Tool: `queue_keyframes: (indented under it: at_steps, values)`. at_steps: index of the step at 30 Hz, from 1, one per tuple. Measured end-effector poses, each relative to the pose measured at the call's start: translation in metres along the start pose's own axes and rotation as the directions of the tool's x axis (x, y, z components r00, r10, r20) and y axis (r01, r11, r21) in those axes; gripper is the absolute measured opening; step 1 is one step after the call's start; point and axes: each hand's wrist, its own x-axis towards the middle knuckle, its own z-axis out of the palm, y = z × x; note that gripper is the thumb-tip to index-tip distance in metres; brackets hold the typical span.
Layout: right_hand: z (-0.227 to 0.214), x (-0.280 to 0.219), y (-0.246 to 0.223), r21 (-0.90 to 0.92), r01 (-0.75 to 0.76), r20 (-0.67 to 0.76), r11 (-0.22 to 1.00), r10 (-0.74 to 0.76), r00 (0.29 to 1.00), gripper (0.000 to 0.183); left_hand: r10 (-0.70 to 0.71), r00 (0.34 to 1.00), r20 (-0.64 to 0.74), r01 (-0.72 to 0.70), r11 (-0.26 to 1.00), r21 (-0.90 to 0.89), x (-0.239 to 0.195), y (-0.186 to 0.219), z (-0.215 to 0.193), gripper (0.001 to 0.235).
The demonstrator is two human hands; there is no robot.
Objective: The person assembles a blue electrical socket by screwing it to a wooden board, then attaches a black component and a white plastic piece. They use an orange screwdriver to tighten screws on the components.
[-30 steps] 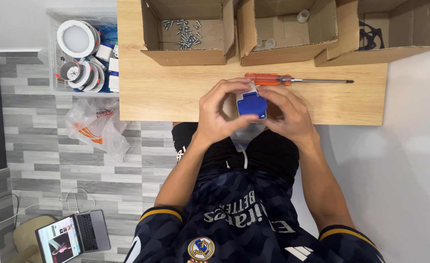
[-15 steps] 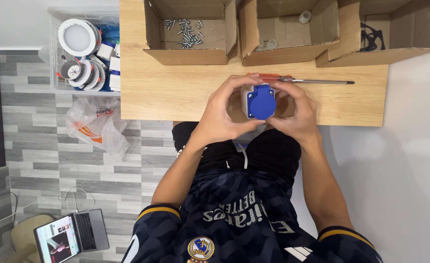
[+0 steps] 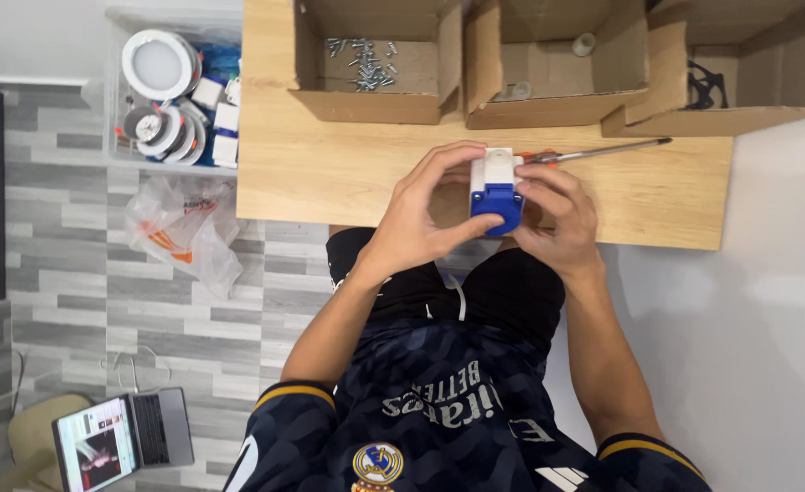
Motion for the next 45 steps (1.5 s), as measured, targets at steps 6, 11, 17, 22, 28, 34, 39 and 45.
queue_keyframes:
  at_steps: [6, 11, 17, 22, 28, 34, 39, 45]
  values:
    - [-0.004, -0.004, -0.001, 0.16, -0.1, 0.098, 0.982, 0.085, 0.991, 0.056, 0.06, 0.992, -0.113, -0.066, 0.997, -0.049, -0.007, -0.005, -0.015, 0.077]
    - [-0.007, 0.01, -0.018, 0.197, -0.119, 0.158, 0.973, 0.088, 0.983, 0.071, 0.057, 0.997, -0.056, -0.054, 0.997, 0.045, -0.023, 0.029, -0.07, 0.081]
    - [-0.005, 0.007, -0.015, 0.145, -0.098, 0.161, 0.985, 0.074, 0.984, 0.07, 0.359, 0.899, -0.25, -0.27, 0.905, 0.328, -0.034, 0.052, -0.161, 0.074]
    - [-0.004, 0.009, -0.018, 0.072, -0.08, 0.166, 0.994, 0.067, 0.984, 0.058, 0.37, 0.705, -0.605, -0.398, 0.913, 0.094, -0.033, 0.007, -0.256, 0.068]
    - [-0.002, 0.006, -0.014, 0.002, -0.069, 0.19, 0.998, 0.068, 0.979, 0.053, -0.477, 0.476, -0.739, -0.037, 0.829, -0.559, -0.049, -0.155, -0.365, 0.057]
    - [0.001, 0.009, -0.016, 0.008, -0.077, 0.197, 0.997, 0.074, 0.978, 0.05, -0.809, 0.035, -0.586, -0.044, 0.585, -0.81, -0.082, -0.268, -0.365, 0.067]
    - [0.003, 0.006, -0.012, -0.059, -0.056, 0.197, 0.997, 0.067, 0.978, 0.047, -0.794, 0.038, -0.607, -0.075, 0.603, -0.794, -0.044, -0.313, -0.383, 0.061]
    - [0.005, 0.01, -0.014, -0.042, -0.074, 0.211, 0.996, 0.082, 0.974, 0.042, -0.634, 0.234, -0.737, -0.022, 0.754, -0.656, 0.011, -0.274, -0.409, 0.076]
